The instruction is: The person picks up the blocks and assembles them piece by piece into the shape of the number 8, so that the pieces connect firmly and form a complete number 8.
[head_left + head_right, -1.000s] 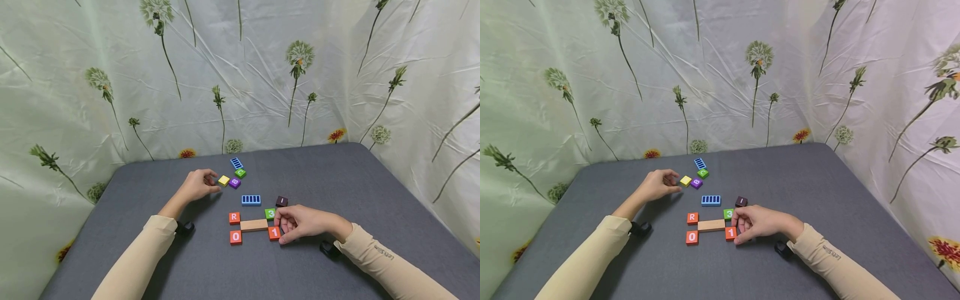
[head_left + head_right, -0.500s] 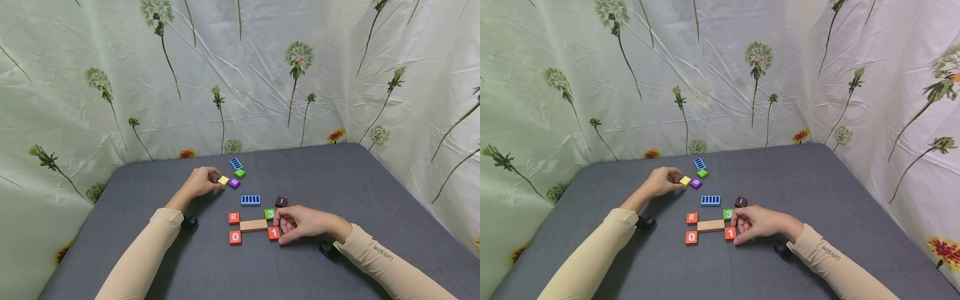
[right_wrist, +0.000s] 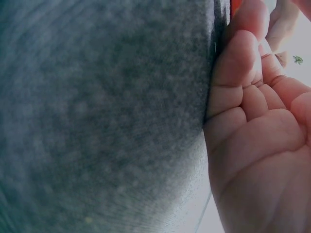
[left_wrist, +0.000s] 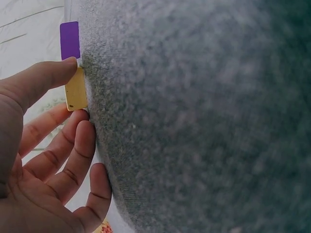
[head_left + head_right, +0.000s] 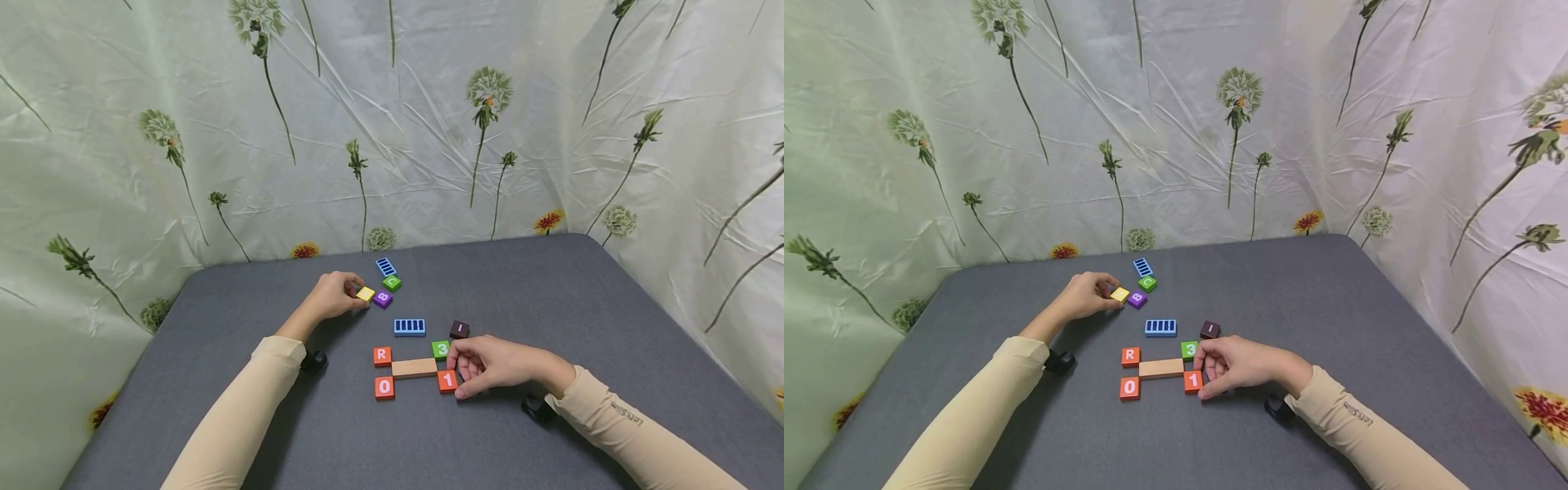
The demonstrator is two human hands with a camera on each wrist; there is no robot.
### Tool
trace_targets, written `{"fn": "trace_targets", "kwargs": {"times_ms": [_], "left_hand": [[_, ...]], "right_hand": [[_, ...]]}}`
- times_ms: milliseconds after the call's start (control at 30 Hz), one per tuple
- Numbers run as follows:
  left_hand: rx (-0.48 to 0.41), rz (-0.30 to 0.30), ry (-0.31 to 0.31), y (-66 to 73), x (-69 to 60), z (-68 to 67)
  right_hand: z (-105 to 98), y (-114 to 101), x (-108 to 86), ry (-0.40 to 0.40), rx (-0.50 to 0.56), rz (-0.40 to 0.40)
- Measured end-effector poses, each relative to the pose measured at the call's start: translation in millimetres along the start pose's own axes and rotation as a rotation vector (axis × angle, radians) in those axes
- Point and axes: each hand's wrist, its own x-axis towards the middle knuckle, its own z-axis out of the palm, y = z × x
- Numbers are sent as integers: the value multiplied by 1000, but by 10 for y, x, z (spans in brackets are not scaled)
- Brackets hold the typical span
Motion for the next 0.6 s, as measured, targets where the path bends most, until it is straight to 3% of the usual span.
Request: {"fn": "trace_targets", "kwargs": {"times_ms": [600], "left_hand": [[-19, -20, 9, 10, -42, 1]], "right_hand": [[-10, -14, -14, 13, 10, -12]]}}
